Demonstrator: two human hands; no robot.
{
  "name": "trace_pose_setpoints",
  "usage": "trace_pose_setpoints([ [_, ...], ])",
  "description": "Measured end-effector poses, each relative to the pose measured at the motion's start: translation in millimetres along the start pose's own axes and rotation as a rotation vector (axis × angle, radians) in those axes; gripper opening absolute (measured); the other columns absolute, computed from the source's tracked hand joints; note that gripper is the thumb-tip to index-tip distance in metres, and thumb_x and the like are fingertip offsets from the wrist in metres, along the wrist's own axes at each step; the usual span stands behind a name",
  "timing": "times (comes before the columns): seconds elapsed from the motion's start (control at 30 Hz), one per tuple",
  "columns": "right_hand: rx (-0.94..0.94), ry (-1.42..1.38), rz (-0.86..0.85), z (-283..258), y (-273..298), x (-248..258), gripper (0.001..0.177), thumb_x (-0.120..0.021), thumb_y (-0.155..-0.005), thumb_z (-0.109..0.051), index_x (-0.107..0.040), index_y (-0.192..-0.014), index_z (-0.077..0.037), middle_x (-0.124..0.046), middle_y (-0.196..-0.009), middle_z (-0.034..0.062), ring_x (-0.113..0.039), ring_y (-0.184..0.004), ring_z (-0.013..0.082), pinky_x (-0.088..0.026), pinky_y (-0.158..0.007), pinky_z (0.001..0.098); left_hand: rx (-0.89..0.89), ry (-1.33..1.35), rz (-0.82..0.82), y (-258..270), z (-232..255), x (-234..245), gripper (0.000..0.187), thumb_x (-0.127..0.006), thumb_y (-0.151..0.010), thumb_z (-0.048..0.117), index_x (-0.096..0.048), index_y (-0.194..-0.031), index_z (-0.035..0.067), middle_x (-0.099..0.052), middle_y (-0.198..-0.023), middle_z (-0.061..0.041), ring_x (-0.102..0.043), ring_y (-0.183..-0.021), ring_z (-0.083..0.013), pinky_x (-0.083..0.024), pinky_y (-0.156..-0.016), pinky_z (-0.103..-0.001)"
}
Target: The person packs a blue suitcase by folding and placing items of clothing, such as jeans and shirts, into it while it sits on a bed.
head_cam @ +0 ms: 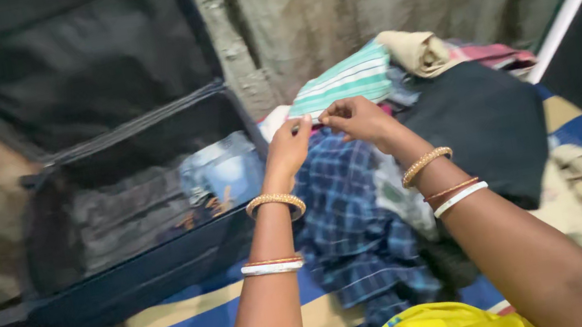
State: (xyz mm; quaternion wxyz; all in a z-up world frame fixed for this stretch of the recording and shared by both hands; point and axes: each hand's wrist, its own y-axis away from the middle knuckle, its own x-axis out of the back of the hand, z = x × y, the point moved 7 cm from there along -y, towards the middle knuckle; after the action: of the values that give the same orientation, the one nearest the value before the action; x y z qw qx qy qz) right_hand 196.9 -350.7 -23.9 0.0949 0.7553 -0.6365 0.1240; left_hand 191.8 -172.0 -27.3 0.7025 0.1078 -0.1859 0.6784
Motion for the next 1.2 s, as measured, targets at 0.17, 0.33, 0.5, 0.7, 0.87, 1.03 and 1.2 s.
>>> trace_pose_setpoints([
  [0.17, 0.064, -0.012, 0.098, 34.7, -1.3, 111.5, 0.028, -0.07, -0.093, -0.028, -0.075, -0.109, -0.006, -0.073, -0.094, 0.0007, -0.065, -0.082, 0.0101, -0.053, -0.068, 0.0274, -0.159, 0.098, 0.051, -45.0, 34.9, -121.5, 0.052, -0.059, -0.099, 0.047, -0.072, -0.115, -0.001, -0.074, -0.113, -0.02, -0.069, -0.11, -0.0307, -0.05, -0.094, -0.038],
  [0.33, -0.009, 0.008, 0.163, 77.4, -3.1, 194.6, 0.028, -0.07, -0.092, -0.027, -0.072, -0.109, -0.006, -0.073, -0.093, -0.0005, -0.066, -0.081, 0.0077, -0.055, -0.067, 0.0259, -0.039, 0.247, -0.081, -61.6, 71.7, -219.7, 0.048, -0.055, -0.1, 0.043, -0.073, -0.114, 0.0, -0.076, -0.101, -0.023, -0.069, -0.095, -0.0359, -0.054, -0.082, -0.043],
  [0.5, 0.042, -0.042, 0.179, 126.9, -32.5, 258.2, 0.029, -0.07, -0.096, -0.026, -0.074, -0.111, -0.002, -0.07, -0.093, 0.0082, -0.062, -0.077, 0.0153, -0.054, -0.068, 0.032, -0.138, 0.144, 0.063, -95.3, 104.7, -264.7, 0.047, -0.054, -0.101, 0.041, -0.074, -0.113, 0.0, -0.076, -0.105, -0.019, -0.072, -0.1, -0.0296, -0.053, -0.087, -0.04],
  [0.7, 0.15, 0.31, 0.293, 147.5, -64.3, 298.6, 0.034, -0.075, -0.087, -0.027, -0.073, -0.11, -0.003, -0.078, -0.102, 0.0115, -0.076, -0.094, 0.0232, -0.058, -0.086, 0.0363, -0.144, 0.131, 0.207, -130.0, 96.3, -304.1, 0.05, -0.058, -0.1, 0.037, -0.065, -0.127, -0.004, -0.068, -0.12, -0.025, -0.067, -0.11, -0.0348, -0.052, -0.094, -0.042],
  [0.87, 0.371, 0.542, 0.48, 121.0, -81.2, 302.0, 0.063, -0.085, -0.075, -0.029, -0.063, -0.126, 0.0, -0.066, -0.119, 0.0254, -0.064, -0.108, 0.0416, -0.051, -0.091, 0.0465, -0.1, 0.042, 0.217, -141.3, 84.9, -316.9, 0.051, -0.06, -0.098, 0.033, -0.062, -0.131, -0.006, -0.064, -0.127, -0.028, -0.063, -0.116, -0.0372, -0.049, -0.098, -0.042],
  [1.03, 0.336, 0.619, 0.438, 141.9, -119.1, 285.4, 0.074, -0.085, -0.071, -0.028, -0.057, -0.134, -0.001, -0.06, -0.129, 0.0321, -0.059, -0.113, 0.051, -0.049, -0.091, 0.0529, -0.166, 0.009, 0.249, -144.2, 72.9, -316.9, 0.051, -0.06, -0.099, 0.028, -0.058, -0.135, -0.008, -0.064, -0.127, -0.027, -0.063, -0.115, -0.0366, -0.049, -0.098, -0.042],
  [1.2, 0.146, 0.397, 0.342, 201.0, -144.6, 257.2, 0.035, -0.061, -0.091, -0.022, -0.072, -0.122, -0.01, -0.072, -0.106, 0.0221, -0.068, -0.101, 0.0401, -0.054, -0.089, 0.0475, -0.026, 0.236, 0.214, -134.5, 59.0, -317.6, 0.042, -0.058, -0.099, 0.03, -0.065, -0.123, -0.003, -0.071, -0.119, -0.022, -0.07, -0.107, -0.0344, -0.053, -0.093, -0.04],
])
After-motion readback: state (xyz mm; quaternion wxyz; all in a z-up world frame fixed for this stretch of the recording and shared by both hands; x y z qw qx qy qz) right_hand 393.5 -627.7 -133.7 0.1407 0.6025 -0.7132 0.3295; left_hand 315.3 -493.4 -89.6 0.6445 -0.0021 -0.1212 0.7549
